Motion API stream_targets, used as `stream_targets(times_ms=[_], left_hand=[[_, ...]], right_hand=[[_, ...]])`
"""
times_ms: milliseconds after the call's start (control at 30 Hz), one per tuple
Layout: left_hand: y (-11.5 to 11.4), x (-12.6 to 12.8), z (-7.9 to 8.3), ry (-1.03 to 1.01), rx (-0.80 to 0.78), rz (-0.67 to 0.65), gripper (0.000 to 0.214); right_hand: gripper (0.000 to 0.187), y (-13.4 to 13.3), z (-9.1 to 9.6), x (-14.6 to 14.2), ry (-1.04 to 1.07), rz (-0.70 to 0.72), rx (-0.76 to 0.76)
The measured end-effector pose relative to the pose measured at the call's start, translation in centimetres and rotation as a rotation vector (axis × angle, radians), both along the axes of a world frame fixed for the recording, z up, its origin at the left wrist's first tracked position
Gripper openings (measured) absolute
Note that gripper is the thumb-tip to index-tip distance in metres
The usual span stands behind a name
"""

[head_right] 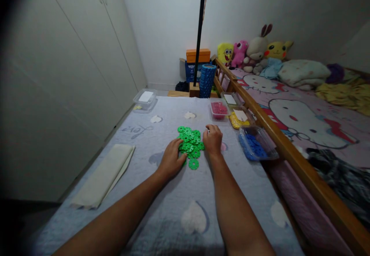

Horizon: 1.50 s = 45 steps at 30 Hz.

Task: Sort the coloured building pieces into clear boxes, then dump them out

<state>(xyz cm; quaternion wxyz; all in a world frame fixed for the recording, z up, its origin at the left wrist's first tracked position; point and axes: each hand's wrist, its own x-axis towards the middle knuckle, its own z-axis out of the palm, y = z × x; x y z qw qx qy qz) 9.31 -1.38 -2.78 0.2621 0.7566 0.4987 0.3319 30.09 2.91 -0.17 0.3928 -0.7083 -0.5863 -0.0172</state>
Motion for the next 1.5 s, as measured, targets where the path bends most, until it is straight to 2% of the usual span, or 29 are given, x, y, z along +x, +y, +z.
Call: stream_targets(times_ms=[67,167,267,400,500,633,767,867,1000,1167,1300,1400,1500], left_hand=[[-0.5,0.2,0.0,0.070,0.052,0.012,0.053],[-0.6,0.2,-0.1,0.112,0.074,0.018,0.052],[-0.4,0.2,-0.3,0.106,0.085,0.023,0.052],[-0.2,0.1,-0.6,0.099,0.101,0.022,0.053],[-0.2,0.2,-0.6,0.092,0.104,0.026,0.053],[-0.2,0.2,-0.5,0.073,0.105,0.030,0.053],[-0.3,0.1,-0.4,0.072,0.103,0.034,0.053],[-0.4,0.0,0.0,0.092,0.094,0.018,0.055],[-0.7,0.0,0.6,0.152,0.092,-0.054,0.055],[-1.4,0.3,1.3,0.264,0.154,-0.153,0.059],[-1.7,0.5,1.5,0.314,0.208,-0.253,0.052],[-1.5,0.5,1.4,0.341,0.199,-0.184,0.049],[-1.1,0.3,1.5,0.356,0.188,-0.039,0.045]], right_hand=[[0.032,-0.8,2.0,1.5,-0.120,-0.098,-0.028],[0.033,-2.7,4.7,4.0,-0.253,-0.269,-0.155],[0.036,-4.9,6.3,6.0,-0.374,-0.368,-0.315],[0.042,-7.0,6.7,7.3,-0.476,-0.429,-0.482],[0.038,-7.5,6.5,7.8,-0.492,-0.453,-0.568],[0.039,-7.4,6.3,8.7,-0.458,-0.475,-0.600],[0.044,-7.3,5.9,9.3,-0.456,-0.409,-0.597],[0.040,-7.3,5.6,8.5,-0.478,-0.346,-0.532],[0.035,-7.2,5.1,5.4,-0.514,-0.233,-0.417],[0.031,-7.0,5.4,-0.2,-0.495,-0.084,-0.445],[0.030,-7.1,5.8,-3.6,-0.482,0.018,-0.460],[0.028,-7.2,6.2,-4.4,-0.463,0.072,-0.458],[0.031,-7.0,6.6,-3.1,-0.397,0.124,-0.394]])
